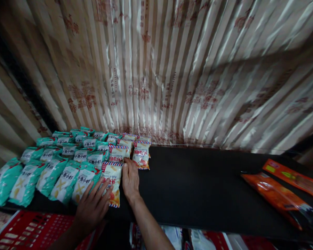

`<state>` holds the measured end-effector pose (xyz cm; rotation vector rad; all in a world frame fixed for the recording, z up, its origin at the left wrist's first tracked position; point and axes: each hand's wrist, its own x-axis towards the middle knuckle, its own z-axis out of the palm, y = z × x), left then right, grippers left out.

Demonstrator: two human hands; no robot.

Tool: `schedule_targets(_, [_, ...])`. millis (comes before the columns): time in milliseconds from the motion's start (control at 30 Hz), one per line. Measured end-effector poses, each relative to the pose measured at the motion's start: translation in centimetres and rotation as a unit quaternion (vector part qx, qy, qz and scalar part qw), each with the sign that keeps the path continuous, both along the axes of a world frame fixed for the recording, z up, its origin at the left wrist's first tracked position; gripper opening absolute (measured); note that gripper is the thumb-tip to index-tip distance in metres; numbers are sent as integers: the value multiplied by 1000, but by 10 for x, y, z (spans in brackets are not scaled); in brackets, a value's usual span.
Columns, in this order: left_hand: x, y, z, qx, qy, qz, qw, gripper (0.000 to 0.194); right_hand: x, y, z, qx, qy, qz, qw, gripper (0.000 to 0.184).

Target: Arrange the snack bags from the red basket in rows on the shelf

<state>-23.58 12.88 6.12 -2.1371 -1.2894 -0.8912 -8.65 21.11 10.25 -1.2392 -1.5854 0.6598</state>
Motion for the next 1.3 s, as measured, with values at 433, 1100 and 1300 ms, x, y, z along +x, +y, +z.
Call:
schedule_targets(433, [1,13,55,-7,-56,-38,998,28,4,15,8,-49,27,7,998,62])
schedule_targets(1100, [13,155,114,-234,154,-58,958,33,-8,33,19,-100,76,57,990,77])
schedule_targets(1300, [20,157,119,-263,151,-56,951,32,-9,41,28,-120,103,49,986,81])
